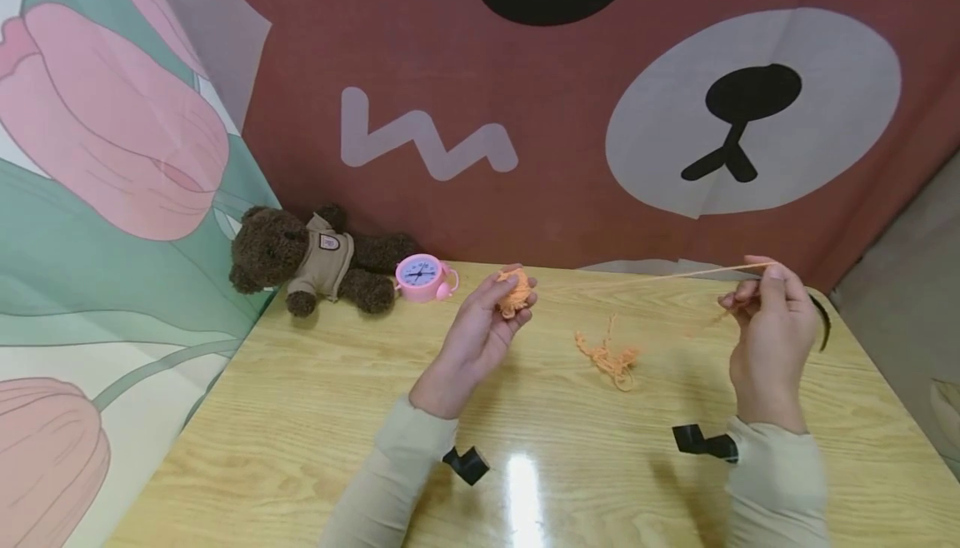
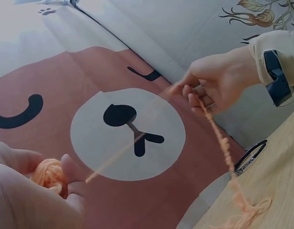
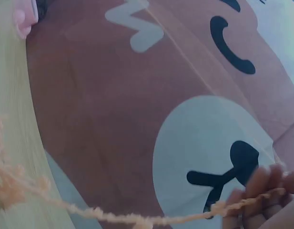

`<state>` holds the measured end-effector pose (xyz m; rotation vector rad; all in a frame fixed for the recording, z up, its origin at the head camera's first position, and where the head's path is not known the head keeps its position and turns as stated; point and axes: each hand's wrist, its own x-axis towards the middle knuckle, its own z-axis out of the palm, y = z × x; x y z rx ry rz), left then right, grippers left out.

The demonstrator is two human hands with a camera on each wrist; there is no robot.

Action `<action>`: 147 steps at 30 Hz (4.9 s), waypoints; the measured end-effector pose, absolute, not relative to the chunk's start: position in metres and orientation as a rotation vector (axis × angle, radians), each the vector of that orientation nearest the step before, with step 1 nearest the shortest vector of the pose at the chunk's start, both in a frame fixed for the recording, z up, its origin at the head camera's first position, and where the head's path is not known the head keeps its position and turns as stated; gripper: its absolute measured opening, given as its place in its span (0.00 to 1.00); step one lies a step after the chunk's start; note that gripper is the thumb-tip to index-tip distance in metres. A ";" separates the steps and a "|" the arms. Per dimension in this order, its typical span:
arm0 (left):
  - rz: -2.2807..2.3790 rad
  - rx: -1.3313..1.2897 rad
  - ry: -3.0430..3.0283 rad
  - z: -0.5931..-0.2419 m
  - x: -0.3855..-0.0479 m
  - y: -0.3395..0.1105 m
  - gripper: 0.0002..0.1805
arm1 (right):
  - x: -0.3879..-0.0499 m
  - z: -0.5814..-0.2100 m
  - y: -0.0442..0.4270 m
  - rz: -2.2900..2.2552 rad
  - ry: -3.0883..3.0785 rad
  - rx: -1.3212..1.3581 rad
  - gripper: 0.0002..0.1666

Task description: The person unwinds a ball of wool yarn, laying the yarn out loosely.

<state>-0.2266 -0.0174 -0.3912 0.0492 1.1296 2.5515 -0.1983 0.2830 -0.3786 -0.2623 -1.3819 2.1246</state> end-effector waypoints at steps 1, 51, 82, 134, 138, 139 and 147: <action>2.555 0.049 1.122 -0.391 -0.227 -0.018 0.17 | -0.198 -0.379 0.285 2.125 -1.440 -0.276 0.22; 2.204 0.345 1.273 -0.389 -0.215 -0.011 0.24 | -0.202 -0.393 0.246 1.877 -2.177 0.119 0.20; 2.595 0.036 1.113 -0.393 -0.226 -0.017 0.14 | -0.206 -0.391 0.278 1.978 -1.936 -0.189 0.18; 2.565 0.132 1.074 -0.386 -0.226 -0.024 0.18 | -0.200 -0.380 0.290 2.396 -0.892 -0.145 0.13; 2.540 0.183 1.058 -0.387 -0.226 -0.023 0.13 | -0.201 -0.387 0.297 2.264 -1.688 -0.234 0.14; 2.525 0.202 1.061 -0.387 -0.226 -0.023 0.11 | -0.202 -0.389 0.297 2.131 -1.948 -0.198 0.15; 2.368 0.312 1.107 -0.387 -0.218 -0.015 0.15 | -0.206 -0.399 0.269 1.483 -2.626 0.232 0.26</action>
